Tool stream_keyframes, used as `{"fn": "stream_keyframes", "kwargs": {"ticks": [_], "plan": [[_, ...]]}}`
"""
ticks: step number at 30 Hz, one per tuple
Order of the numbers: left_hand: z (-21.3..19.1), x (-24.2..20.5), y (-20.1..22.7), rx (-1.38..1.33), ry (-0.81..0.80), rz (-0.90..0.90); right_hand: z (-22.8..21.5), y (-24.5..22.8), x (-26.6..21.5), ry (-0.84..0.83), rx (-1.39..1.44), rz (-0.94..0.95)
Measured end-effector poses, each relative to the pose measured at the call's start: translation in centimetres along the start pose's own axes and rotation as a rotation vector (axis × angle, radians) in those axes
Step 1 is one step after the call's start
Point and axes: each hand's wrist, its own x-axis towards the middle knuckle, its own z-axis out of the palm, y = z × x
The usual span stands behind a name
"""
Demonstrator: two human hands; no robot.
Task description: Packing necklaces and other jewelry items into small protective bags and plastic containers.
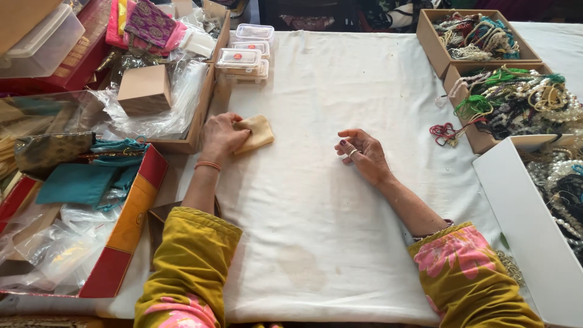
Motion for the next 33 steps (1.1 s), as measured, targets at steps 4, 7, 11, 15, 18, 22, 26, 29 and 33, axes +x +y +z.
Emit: {"fn": "stream_keyframes", "kwargs": {"ticks": [4,7,11,15,18,22,26,29,33], "plan": [[5.3,3.2,-3.6,0.031,0.177,0.251,0.1,0.2,0.0,0.0,-0.01,0.004],[5.7,1.9,-1.6,0.171,0.259,0.393,0.0,0.4,0.1,0.025,-0.058,-0.047],[6.7,0.4,0.1,0.312,-0.112,0.319,-2.4,3.9,1.9,0.33,0.145,-0.195],[7.2,0.0,-0.3,0.308,-0.1,0.301,-8.9,7.6,4.0,0.665,0.518,-0.151],[7.4,-0.1,-0.3,0.309,-0.025,0.325,-12.0,10.6,5.0,0.885,0.744,0.011],[7.8,-0.7,-0.5,0.313,0.034,0.342,-8.4,4.5,2.3,0.431,0.87,-0.09],[7.4,-1.1,-0.3,0.274,0.14,0.371,-1.6,-1.5,0.3,-0.212,0.9,0.079],[7.0,-1.3,0.0,0.247,0.198,0.39,1.1,-1.1,0.2,-0.298,0.757,0.241],[7.1,-1.2,-0.1,0.241,0.204,0.388,-2.9,-0.2,1.8,-0.056,0.79,-0.122]]}}
